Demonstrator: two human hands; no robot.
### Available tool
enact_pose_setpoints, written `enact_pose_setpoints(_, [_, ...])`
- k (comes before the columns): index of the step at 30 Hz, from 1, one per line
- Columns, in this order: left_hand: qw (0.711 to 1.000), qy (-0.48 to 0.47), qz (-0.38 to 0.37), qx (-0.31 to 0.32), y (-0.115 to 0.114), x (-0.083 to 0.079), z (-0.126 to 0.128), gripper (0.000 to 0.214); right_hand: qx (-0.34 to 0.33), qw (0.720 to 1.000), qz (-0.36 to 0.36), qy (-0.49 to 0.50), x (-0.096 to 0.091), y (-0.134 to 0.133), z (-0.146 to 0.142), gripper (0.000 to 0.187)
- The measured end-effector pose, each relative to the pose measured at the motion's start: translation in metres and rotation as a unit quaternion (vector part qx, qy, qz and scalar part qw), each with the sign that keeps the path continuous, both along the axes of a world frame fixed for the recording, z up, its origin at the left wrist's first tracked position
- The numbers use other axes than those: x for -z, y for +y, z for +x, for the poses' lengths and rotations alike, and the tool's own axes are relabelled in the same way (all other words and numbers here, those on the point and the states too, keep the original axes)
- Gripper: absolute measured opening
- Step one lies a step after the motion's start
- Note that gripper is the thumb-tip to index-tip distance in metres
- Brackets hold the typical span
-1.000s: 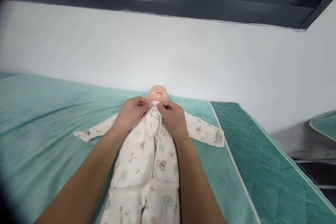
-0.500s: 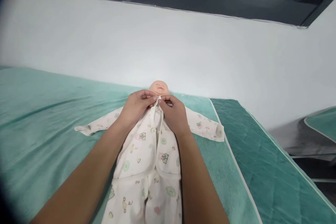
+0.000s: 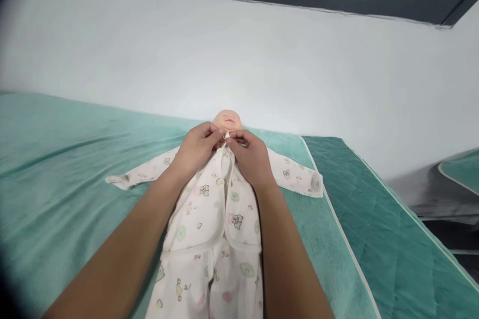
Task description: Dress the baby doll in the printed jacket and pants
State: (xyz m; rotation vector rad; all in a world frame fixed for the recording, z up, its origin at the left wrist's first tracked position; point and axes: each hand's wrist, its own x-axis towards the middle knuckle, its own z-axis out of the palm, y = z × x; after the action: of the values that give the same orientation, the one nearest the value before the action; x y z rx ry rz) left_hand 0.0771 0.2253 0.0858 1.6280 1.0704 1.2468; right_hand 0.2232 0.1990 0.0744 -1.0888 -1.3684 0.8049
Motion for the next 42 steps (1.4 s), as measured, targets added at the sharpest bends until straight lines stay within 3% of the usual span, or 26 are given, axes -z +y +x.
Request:
enact_pose_setpoints(6, [0.999, 0.021, -0.009, -0.03, -0.0024, -0.0008, 0.0006, 0.026, -0.013, 0.998, -0.009, -0.063, -0.0053, -0.0049, 0.0015, 0.015])
enact_pose_setpoints(14, [0.992, -0.082, -0.093, -0.022, -0.0028, -0.0028, 0.002, 0.02, -0.073, 0.996, 0.013, -0.051, -0.0043, -0.0059, 0.0022, 0.01])
enact_pose_setpoints(19, [0.984, -0.138, -0.11, -0.014, -0.0041, -0.0034, 0.0037, 0.026, -0.043, 0.999, -0.019, -0.026, -0.0041, -0.0047, 0.0015, 0.013])
enact_pose_setpoints(24, [0.985, -0.139, -0.097, -0.028, -0.0055, -0.001, 0.004, 0.037, 0.031, 0.999, -0.014, 0.004, -0.0036, -0.0012, 0.0005, 0.015])
enact_pose_setpoints(31, [0.985, -0.136, -0.105, -0.026, -0.0062, -0.0028, 0.005, 0.034, 0.024, 0.999, -0.028, -0.009, -0.0005, 0.0029, -0.0022, 0.019])
enact_pose_setpoints(36, [0.992, -0.081, -0.082, -0.046, -0.004, -0.001, 0.0057, 0.031, 0.056, 0.996, 0.011, -0.061, -0.0029, 0.0005, -0.0048, 0.015])
enact_pose_setpoints(42, [0.99, -0.099, -0.096, -0.042, -0.0052, -0.0036, 0.0053, 0.03, 0.066, 0.993, 0.029, -0.093, -0.0041, -0.0014, -0.0067, 0.012])
